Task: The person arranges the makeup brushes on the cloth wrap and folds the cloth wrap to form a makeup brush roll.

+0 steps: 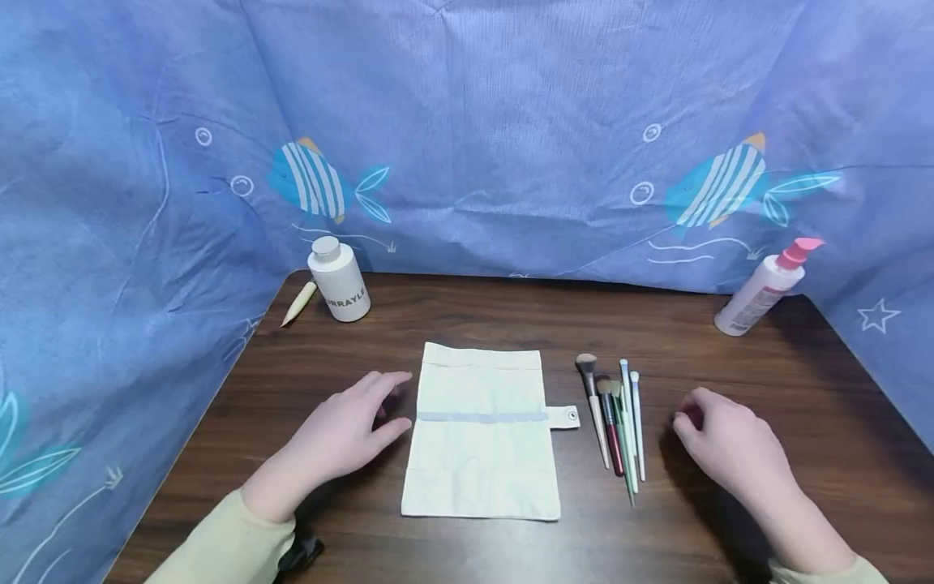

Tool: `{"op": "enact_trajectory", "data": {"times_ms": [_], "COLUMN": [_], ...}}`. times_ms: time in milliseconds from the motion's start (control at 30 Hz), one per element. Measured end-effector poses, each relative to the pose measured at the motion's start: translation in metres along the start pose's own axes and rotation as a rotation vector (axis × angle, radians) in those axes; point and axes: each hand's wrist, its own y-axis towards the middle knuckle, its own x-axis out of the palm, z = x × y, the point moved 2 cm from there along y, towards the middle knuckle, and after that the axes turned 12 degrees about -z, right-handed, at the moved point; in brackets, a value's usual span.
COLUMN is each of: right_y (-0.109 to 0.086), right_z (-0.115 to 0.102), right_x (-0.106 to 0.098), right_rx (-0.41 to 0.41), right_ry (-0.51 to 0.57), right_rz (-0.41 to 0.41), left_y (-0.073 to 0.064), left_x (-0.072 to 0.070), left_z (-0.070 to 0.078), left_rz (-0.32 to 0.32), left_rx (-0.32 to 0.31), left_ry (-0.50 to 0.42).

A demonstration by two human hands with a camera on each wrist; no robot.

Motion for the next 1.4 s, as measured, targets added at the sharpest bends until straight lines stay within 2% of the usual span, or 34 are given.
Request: {"op": "enact_trajectory", "data": {"times_ms": [133, 233, 367, 467, 533, 767, 933, 1067, 1200, 1400], "right_y": [0.021, 0.036, 0.051, 0.057, 0.061, 0.068, 0.074, 0.076, 0.079, 0.082], "right_z": [-0.011, -0.019, -0.023, -0.022, -0.021, -0.022, -0.023, -0.02, -0.015, -0.011], "right_x": [0.001, 0.003, 0.008, 0.01, 0.012, 0.012, 0.01, 0.009, 0.005, 0.005], "right_rx": [-0.021, -0.025, 0.024, 0.055, 0.068, 0.09, 0.062, 0.059, 0.038, 0.008], "right_ry": [0.034, 0.048, 0.079, 0.089, 0.088, 0.109, 0.09, 0.117, 0.222, 0.486], "right_rz": [-0.138, -0.229, -0.352, -0.385, -0.396, -0.471, -0.466, -0.47, -0.444, -0.439], "left_y": [0.026, 0.038, 0.049, 0.053, 0.054, 0.051, 0.05, 0.05, 0.053, 0.054], "left_x": [0.0, 0.002, 0.006, 0.01, 0.013, 0.022, 0.021, 0.022, 0.021, 0.02], "left_z": [-0.007, -0.009, -0.006, -0.002, 0.0, 0.003, 0.002, 0.002, 0.0, -0.004], "left_rz": [-0.11, -0.194, -0.275, -0.315, -0.335, -0.41, -0.417, -0.426, -0.441, -0.482], "left_rx": [-0.017, -0.03, -0.01, 0.035, 0.056, 0.053, 0.069, 0.079, 0.076, 0.072], "left_ry": [-0.208, -0.36, -0.526, -0.638, -0.68, -0.78, -0.783, -0.779, -0.802, -0.827]}}
